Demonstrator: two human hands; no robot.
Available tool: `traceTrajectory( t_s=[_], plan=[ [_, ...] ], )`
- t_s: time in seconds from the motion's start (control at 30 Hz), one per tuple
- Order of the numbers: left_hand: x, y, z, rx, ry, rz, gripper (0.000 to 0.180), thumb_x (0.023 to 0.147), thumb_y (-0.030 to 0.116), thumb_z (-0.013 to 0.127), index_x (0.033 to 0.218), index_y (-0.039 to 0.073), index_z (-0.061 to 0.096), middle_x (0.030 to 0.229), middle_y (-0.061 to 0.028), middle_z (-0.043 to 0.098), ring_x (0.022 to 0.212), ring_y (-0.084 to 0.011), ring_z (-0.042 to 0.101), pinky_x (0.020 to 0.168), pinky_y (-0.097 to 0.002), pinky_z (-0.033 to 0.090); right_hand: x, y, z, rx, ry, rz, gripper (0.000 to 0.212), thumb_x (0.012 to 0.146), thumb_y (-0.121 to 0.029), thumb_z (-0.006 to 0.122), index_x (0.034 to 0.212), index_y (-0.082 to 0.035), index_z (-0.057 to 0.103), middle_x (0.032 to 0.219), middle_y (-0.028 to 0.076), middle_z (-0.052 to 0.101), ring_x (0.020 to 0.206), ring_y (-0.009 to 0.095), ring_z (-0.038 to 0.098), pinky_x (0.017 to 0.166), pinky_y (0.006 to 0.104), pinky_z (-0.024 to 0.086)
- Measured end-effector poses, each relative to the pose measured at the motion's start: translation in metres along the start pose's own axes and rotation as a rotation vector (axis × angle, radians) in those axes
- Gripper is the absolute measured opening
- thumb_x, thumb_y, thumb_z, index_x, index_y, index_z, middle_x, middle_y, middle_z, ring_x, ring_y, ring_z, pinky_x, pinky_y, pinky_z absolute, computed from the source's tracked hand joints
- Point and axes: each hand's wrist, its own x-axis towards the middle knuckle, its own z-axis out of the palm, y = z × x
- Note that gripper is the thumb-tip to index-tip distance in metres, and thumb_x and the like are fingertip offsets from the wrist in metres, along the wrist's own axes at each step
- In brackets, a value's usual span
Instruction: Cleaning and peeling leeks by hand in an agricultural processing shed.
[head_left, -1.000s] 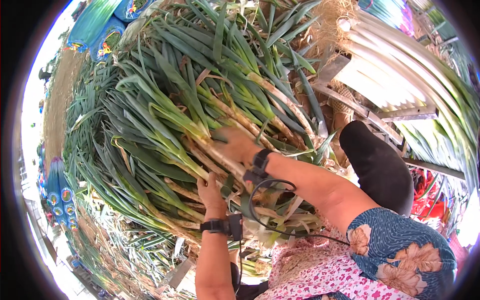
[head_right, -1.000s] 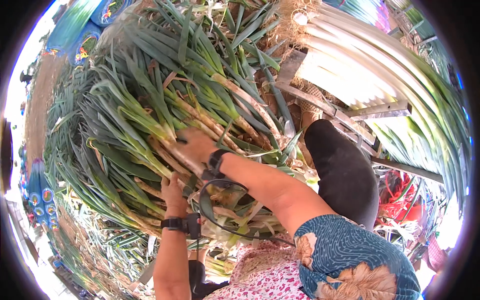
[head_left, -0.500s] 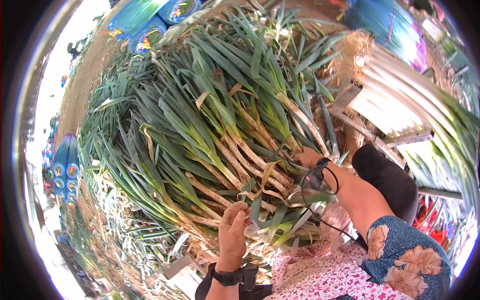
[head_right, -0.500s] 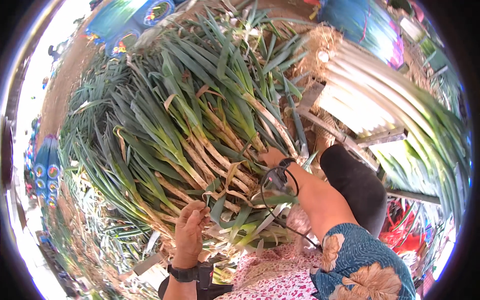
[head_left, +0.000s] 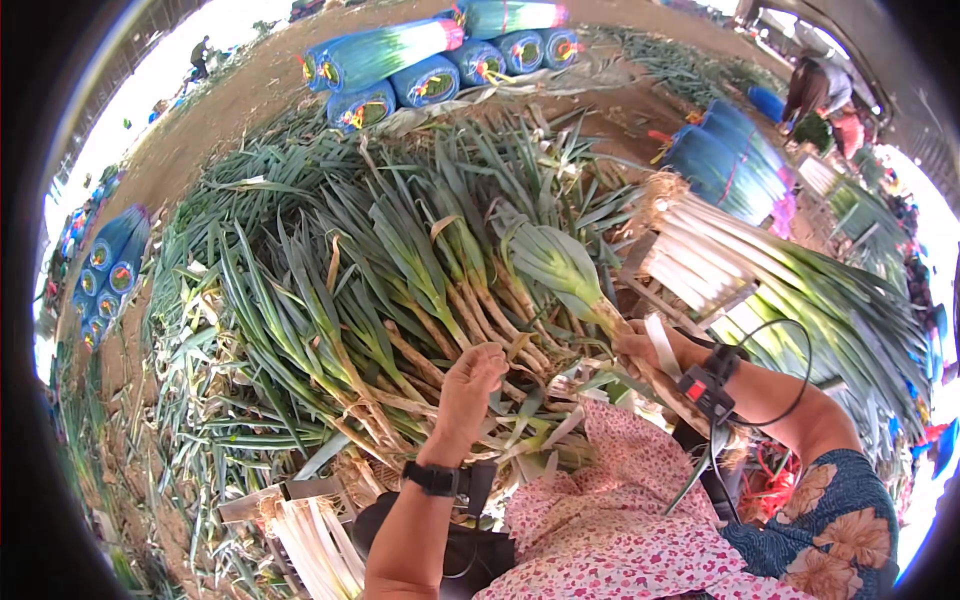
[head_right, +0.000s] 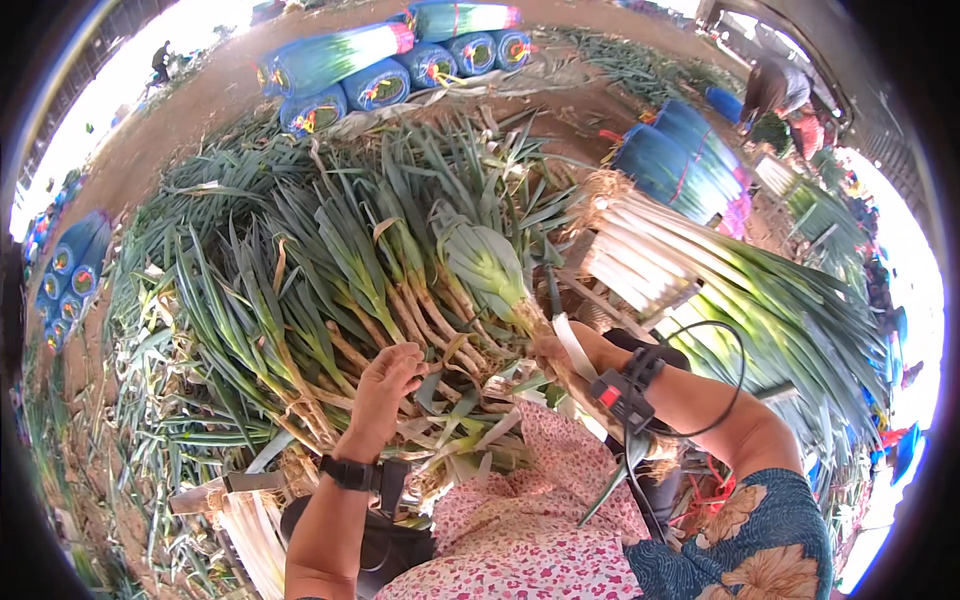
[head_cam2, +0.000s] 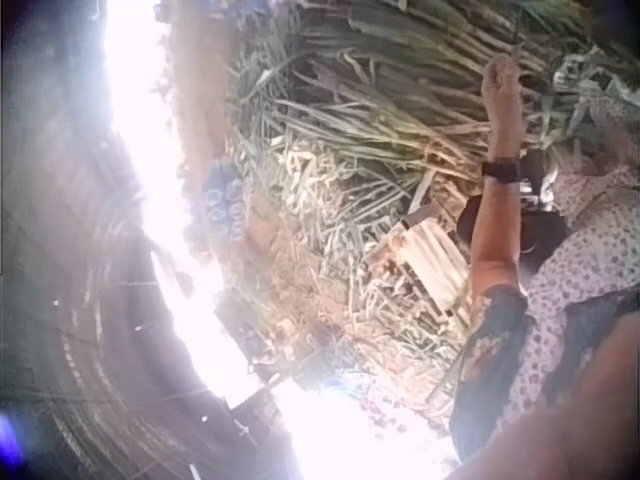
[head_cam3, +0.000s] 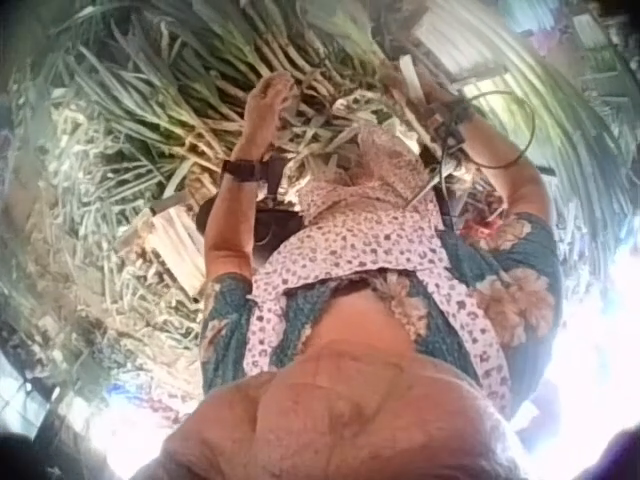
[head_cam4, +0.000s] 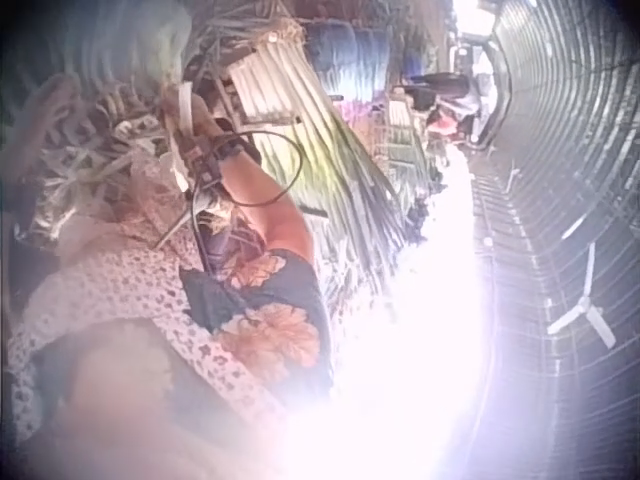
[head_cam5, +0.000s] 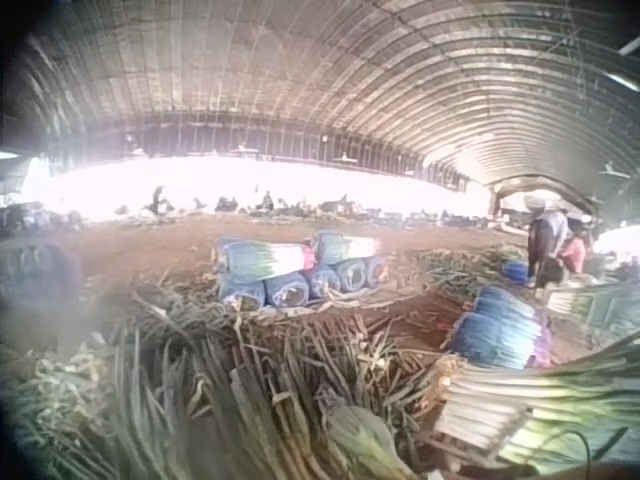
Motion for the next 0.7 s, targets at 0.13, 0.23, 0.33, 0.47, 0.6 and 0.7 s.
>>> traceTrajectory(
  t_s=[0.13,0.23,0.33,0.47,0.6,0.7],
  plan=[
    [-0.012,0.000,-0.011,0.010,0.017,0.008,0.035,0.090,0.027,0.056,0.118,0.008,0.053,0.114,-0.0062,0.057,0.102,-0.0167,0.055,0.089,-0.0341,0.041,-0.070,-0.023,0.023,-0.222,0.049,0.032,0.020,0.088,-0.022,0.055,0.089,-0.002,0.050,0.066,0.005,0.055,0.050,0.013,0.052,0.044,0.0264,0.042],
    [-0.017,0.001,-0.019,-0.090,-0.013,0.072,0.035,0.090,0.026,0.056,0.119,0.007,0.053,0.116,-0.0069,0.056,0.105,-0.0186,0.055,0.091,-0.0339,0.040,-0.116,-0.052,0.054,-0.047,0.069,-0.005,0.026,0.083,-0.015,0.059,0.101,0.000,0.048,0.069,0.005,0.054,0.051,0.013,0.052,0.047,0.0271,0.046],
    [-0.015,-0.001,-0.028,-0.257,-0.104,0.169,0.038,0.090,0.028,0.056,0.121,0.006,0.051,0.119,-0.0078,0.054,0.107,-0.0203,0.054,0.092,-0.0355,0.040,-0.121,-0.056,0.070,-0.017,-0.036,-0.096,0.028,0.084,-0.010,0.059,0.108,0.000,0.048,0.079,0.003,0.054,0.067,0.011,0.054,0.059,0.0264,0.046],
    [-0.016,0.026,-0.025,-0.459,-0.154,0.322,0.042,0.090,0.030,0.055,0.123,0.006,0.048,0.122,-0.0076,0.053,0.109,-0.0213,0.053,0.094,-0.0369,0.040,-0.071,-0.051,0.100,-0.236,-0.101,-0.167,0.039,0.083,-0.017,0.061,0.113,0.001,0.045,0.082,0.004,0.054,0.071,0.011,0.055,0.063,0.0268,0.047],
    [-0.020,0.055,-0.038,-0.746,-0.115,0.317,0.045,0.089,0.033,0.057,0.124,0.006,0.047,0.120,-0.0079,0.054,0.108,-0.0218,0.053,0.094,-0.0370,0.042,-0.013,-0.051,0.155,-0.525,-0.163,-0.223,0.040,0.083,-0.017,0.062,0.114,0.002,0.046,0.088,0.004,0.057,0.079,0.012,0.056,0.069,0.0261,0.048],
    [-0.020,0.053,-0.053,-0.760,0.093,0.341,0.040,0.086,0.030,0.062,0.115,0.004,0.053,0.107,-0.0073,0.061,0.095,-0.0220,0.059,0.084,-0.0362,0.048,0.037,-0.037,0.181,0.006,-0.108,-0.478,0.043,0.082,-0.011,0.066,0.118,0.002,0.046,0.101,0.007,0.058,0.092,0.011,0.054,0.084,0.0256,0.045]
  ],
)
